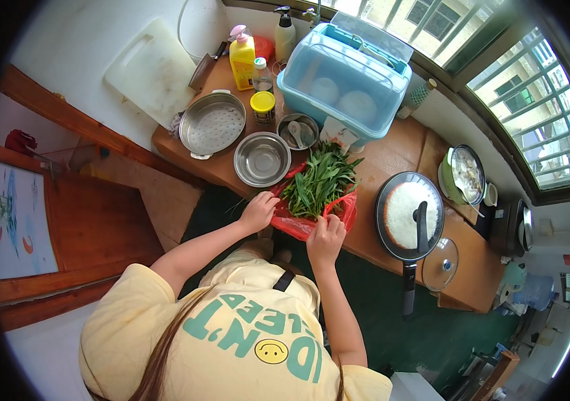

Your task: The person unpacks green vegetables from a red plastic bag on a workbench and transfers them into a metal bowl. They then scoop a yellow powder from a container into a pot of rice using a ladle. Finally, the person washes the vegetables in the metal bowl at a sink.

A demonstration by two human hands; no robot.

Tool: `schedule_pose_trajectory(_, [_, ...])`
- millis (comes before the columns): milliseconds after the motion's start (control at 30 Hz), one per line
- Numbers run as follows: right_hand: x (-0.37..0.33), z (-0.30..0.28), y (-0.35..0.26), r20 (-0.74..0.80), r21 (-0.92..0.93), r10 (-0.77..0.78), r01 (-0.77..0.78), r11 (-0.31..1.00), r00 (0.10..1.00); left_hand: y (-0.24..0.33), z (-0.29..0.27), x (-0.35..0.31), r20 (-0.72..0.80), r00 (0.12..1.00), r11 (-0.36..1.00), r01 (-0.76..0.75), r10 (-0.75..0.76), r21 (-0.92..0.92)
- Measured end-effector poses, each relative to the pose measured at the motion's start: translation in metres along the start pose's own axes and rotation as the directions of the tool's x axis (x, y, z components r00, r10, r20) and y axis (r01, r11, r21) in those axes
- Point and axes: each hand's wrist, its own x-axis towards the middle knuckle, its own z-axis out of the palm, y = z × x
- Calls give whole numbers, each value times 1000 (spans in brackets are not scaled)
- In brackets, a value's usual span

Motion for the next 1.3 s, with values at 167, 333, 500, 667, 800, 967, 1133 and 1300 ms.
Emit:
schedule_pose_trajectory(167, [31, 33, -13, 126, 186, -188, 163, 969, 974, -5, 17, 6, 140, 989, 981, 18, -46, 193])
schedule_pose_trajectory(333, [-12, 75, 53, 430, -111, 459, -459, 881, 777, -26, 22, -10, 175, 965, 925, 123, -196, 360])
schedule_pose_trajectory(500, [-36, 72, 90, 490, -127, 464, -466, 876, 738, -10, 16, -2, 151, 964, 931, 161, -220, 327])
schedule_pose_trajectory(667, [-16, 59, 76, 383, 35, 405, -450, 892, 831, 14, 12, 4, 26, 981, 951, 180, -193, 253])
schedule_pose_trajectory(800, [-7, 53, 67, 388, 121, 373, -448, 886, 843, 10, 20, -2, -101, 956, 949, 286, -274, 134])
schedule_pose_trajectory(967, [-9, 60, 58, 468, 121, 329, -428, 896, 820, -35, 34, -14, -155, 481, 490, 722, -863, -489])
schedule_pose_trajectory(1133, [-8, 62, 43, 440, 111, 346, -432, 895, 829, -102, 38, -13, -138, 135, 192, 627, -981, -755])
schedule_pose_trajectory(1300, [1, 65, 36, 395, 131, 376, -457, 880, 838, -135, 39, -5, -166, 162, 229, 556, -973, -799])
